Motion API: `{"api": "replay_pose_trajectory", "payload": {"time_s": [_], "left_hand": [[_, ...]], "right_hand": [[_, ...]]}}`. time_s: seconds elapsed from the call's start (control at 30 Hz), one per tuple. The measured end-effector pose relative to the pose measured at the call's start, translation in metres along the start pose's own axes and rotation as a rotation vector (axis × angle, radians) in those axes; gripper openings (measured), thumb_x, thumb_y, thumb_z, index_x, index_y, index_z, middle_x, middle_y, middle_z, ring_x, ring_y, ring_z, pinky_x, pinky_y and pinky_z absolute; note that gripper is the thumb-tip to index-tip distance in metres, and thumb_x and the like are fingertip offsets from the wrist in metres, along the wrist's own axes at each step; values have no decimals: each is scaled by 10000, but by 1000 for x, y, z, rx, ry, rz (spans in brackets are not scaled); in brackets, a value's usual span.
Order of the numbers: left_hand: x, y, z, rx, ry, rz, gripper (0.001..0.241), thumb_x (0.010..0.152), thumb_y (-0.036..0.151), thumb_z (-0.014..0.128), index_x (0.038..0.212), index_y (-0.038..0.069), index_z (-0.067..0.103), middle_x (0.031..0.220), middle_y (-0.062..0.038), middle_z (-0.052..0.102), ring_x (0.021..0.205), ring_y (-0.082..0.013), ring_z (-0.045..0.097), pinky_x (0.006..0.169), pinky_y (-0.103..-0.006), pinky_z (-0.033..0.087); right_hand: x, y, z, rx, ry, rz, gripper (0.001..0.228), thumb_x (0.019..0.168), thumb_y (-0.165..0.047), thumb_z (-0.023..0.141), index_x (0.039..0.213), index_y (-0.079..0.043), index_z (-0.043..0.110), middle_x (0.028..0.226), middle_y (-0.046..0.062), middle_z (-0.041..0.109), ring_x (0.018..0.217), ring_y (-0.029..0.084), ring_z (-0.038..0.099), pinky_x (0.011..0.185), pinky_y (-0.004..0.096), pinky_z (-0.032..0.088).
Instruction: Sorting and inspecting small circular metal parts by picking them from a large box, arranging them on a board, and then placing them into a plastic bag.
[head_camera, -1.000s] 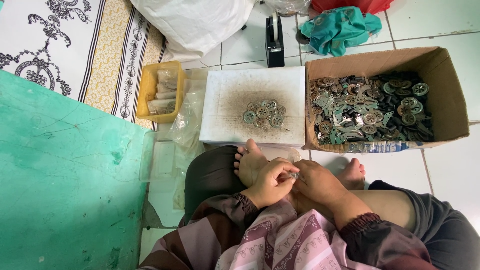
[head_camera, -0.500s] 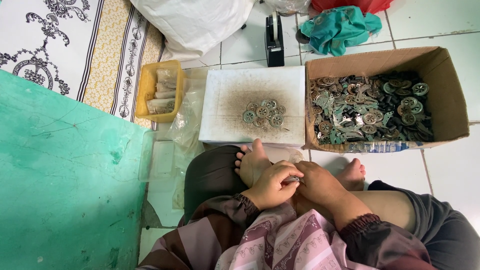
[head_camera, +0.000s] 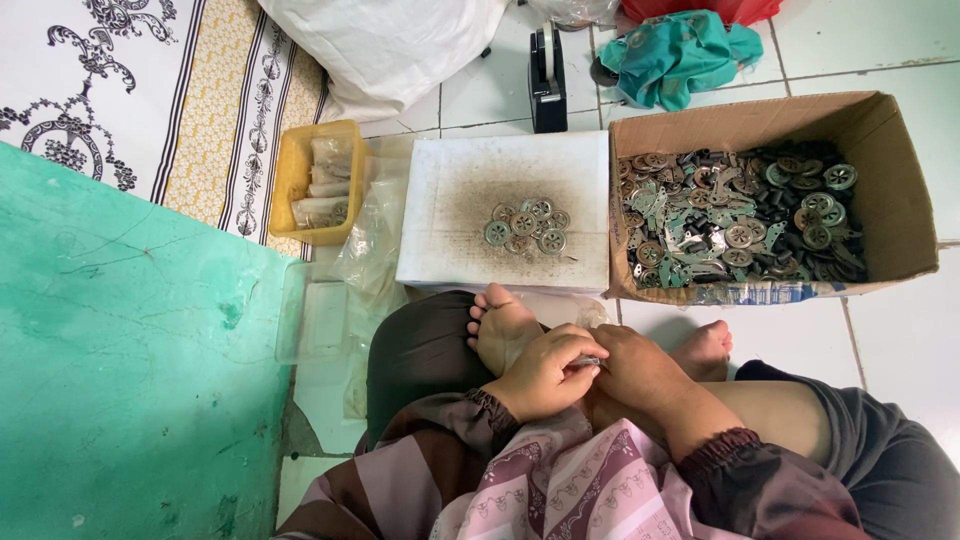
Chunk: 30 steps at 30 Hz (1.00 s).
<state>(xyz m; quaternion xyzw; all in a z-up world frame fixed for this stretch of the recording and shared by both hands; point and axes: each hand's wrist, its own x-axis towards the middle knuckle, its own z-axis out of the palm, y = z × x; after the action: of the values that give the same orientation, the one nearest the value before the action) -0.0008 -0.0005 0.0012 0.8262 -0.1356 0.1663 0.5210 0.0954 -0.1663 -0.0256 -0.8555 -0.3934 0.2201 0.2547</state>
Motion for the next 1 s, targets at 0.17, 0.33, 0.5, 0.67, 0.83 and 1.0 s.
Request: {"api": "replay_pose_trajectory", "payload": {"time_s": [0.17,0.33,0.5,0.67,0.83,1.0], "left_hand": [[1,0,-1,13,-14,13,200,858,39,733,1051,92,718,983,-85,680,866,-293,705,664,-352,604],[1,-1,-1,17,-8,22,198,865,44,733,1056,90,718,994,-94,683,875,-301,707,678,-364,604],[3,2,-3,-2,-24,34,188,872,37,718,1057,75,712,986,-115,681,868,-325,704,678,-381,601],[2,3,-3,-1,-26,23,186,877,45,720,1059,77,716,991,-111,685,867,-321,708,673,-379,603],[3,2,-3,1,-32,18,184,878,45,718,1059,76,711,995,-115,683,872,-324,708,672,-380,603],[2,2,-3,-9,-24,6,178,881,48,715,1056,80,717,988,-109,684,873,-328,705,675,-388,598]], "right_hand": [[-1,2,2,8,8,-35,260,769,-196,709,998,-77,678,898,124,687,925,373,713,746,489,626],[-1,6,6,-2,16,-27,270,753,-186,710,997,-79,666,903,126,685,933,378,710,749,498,623],[-1,4,4,-11,-2,-23,257,751,-170,696,989,-75,672,903,128,687,925,369,715,754,480,626],[1,7,4,9,-20,-14,258,760,-191,705,996,-87,694,903,114,698,919,347,723,760,454,630],[0,4,4,0,-7,-12,282,752,-194,707,998,-60,674,907,145,692,927,376,712,759,492,621],[-2,2,2,-14,10,-21,262,759,-212,703,972,-66,658,886,148,674,907,389,706,741,500,618]]}}
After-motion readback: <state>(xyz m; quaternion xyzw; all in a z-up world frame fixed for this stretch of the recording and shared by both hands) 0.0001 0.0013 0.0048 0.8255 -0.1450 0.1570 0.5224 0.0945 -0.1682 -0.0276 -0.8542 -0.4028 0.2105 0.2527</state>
